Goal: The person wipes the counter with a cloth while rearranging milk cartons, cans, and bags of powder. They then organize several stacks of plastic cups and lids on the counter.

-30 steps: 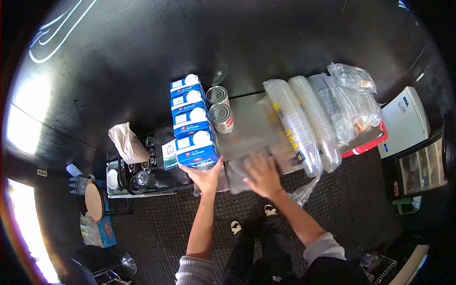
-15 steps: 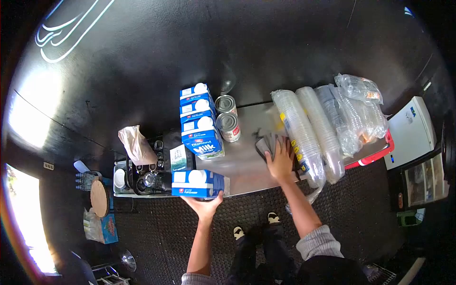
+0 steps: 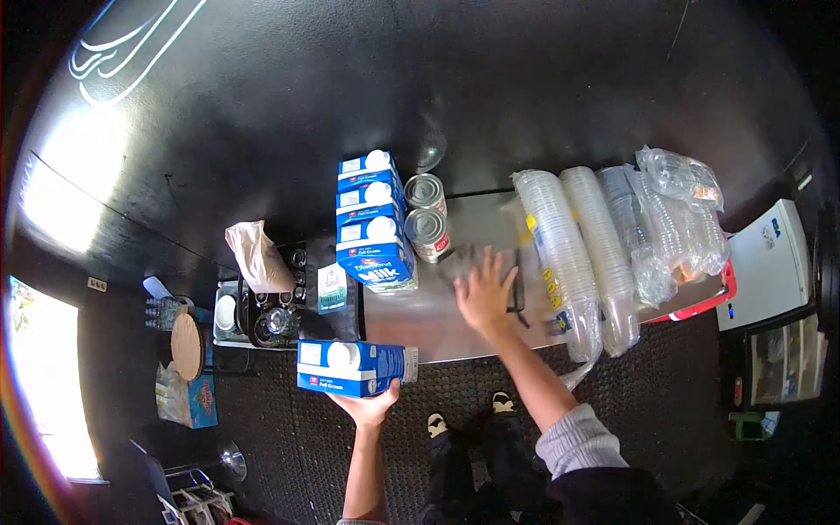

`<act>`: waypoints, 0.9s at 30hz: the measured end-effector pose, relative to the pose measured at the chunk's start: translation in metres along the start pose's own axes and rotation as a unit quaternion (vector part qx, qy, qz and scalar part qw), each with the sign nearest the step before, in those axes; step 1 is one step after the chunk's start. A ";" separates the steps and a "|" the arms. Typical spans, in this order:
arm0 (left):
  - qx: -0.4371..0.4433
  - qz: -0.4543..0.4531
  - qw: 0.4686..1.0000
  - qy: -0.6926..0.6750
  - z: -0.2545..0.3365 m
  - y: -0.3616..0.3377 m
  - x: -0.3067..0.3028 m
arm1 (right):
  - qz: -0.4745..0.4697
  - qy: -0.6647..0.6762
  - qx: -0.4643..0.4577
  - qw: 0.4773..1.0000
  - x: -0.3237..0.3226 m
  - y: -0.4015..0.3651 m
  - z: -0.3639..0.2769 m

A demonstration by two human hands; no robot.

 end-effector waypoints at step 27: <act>0.058 -0.048 0.997 0.022 0.003 0.082 0.309 | -0.118 0.136 -0.259 0.949 -0.009 -0.063 -0.014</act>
Point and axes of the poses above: each hand's wrist, its own y-axis towards the middle knuckle, its own x-axis out of the palm, z = x × y, the point moved 2 cm from there along y, towards the middle knuckle, and after that the axes turned 3 degrees about -x, right-handed, at the moved point
